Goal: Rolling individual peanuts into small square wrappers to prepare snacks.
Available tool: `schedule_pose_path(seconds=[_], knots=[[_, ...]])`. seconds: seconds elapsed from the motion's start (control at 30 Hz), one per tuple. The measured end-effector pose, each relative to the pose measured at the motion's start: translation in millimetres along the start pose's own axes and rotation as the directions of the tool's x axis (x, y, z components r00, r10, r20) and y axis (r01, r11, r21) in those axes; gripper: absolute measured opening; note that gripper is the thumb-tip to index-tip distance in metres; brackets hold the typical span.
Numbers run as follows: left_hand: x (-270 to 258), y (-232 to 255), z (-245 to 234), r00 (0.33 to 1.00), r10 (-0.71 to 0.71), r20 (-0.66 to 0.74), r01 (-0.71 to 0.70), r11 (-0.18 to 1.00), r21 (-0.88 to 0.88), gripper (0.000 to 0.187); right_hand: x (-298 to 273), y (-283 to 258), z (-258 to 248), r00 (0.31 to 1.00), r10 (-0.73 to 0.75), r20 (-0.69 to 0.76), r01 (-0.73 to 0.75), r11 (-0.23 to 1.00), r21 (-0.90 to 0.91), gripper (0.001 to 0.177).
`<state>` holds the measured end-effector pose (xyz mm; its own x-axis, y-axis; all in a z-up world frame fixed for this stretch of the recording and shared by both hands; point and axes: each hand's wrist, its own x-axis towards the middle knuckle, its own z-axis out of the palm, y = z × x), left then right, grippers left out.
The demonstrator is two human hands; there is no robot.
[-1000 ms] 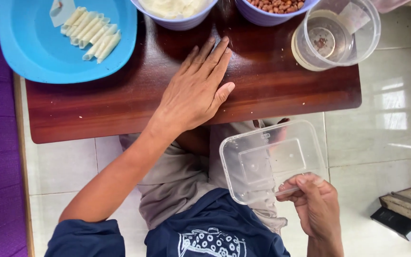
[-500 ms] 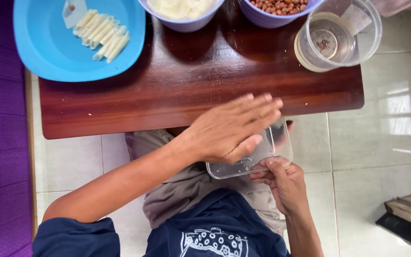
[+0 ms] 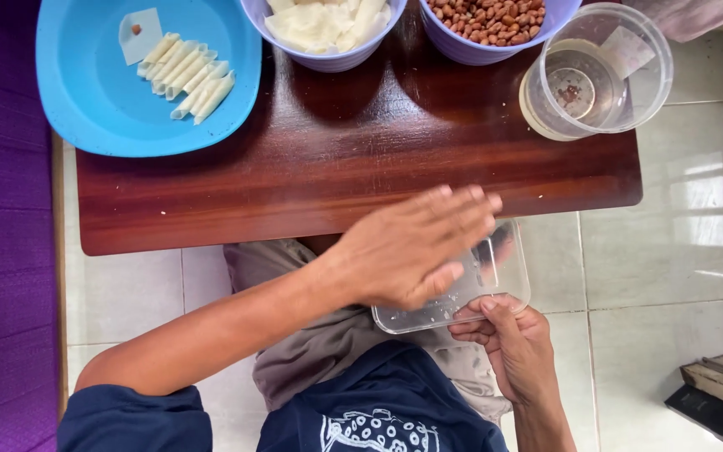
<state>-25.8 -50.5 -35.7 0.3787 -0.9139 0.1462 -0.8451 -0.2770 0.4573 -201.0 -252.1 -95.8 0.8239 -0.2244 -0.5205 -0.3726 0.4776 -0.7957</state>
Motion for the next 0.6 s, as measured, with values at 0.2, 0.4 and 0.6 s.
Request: schedule_pose_path(seconds=[0.2, 0.4, 0.6], knots=[[13.5, -25.7, -9.1, 0.972, -0.203, -0.120, 0.218, 0.967, 0.133, 0.070, -5.6, 0.0, -7.7, 0.999, -0.012, -0.035, 0.013, 1.000, 0.015, 0.021], [42.8, -3.5, 8.3, 0.960, -0.073, -0.269, 0.100, 0.991, 0.087, 0.067, -2.3, -6.5, -14.4, 0.998, -0.047, -0.048, 0.048, 0.998, 0.035, 0.024], [71.7, 13.9, 29.1, 0.970, 0.189, -0.150, -0.207, 0.971, -0.116, 0.062, -6.7, -20.5, -36.3, 0.983, -0.112, -0.146, 0.122, 0.991, 0.059, 0.022]])
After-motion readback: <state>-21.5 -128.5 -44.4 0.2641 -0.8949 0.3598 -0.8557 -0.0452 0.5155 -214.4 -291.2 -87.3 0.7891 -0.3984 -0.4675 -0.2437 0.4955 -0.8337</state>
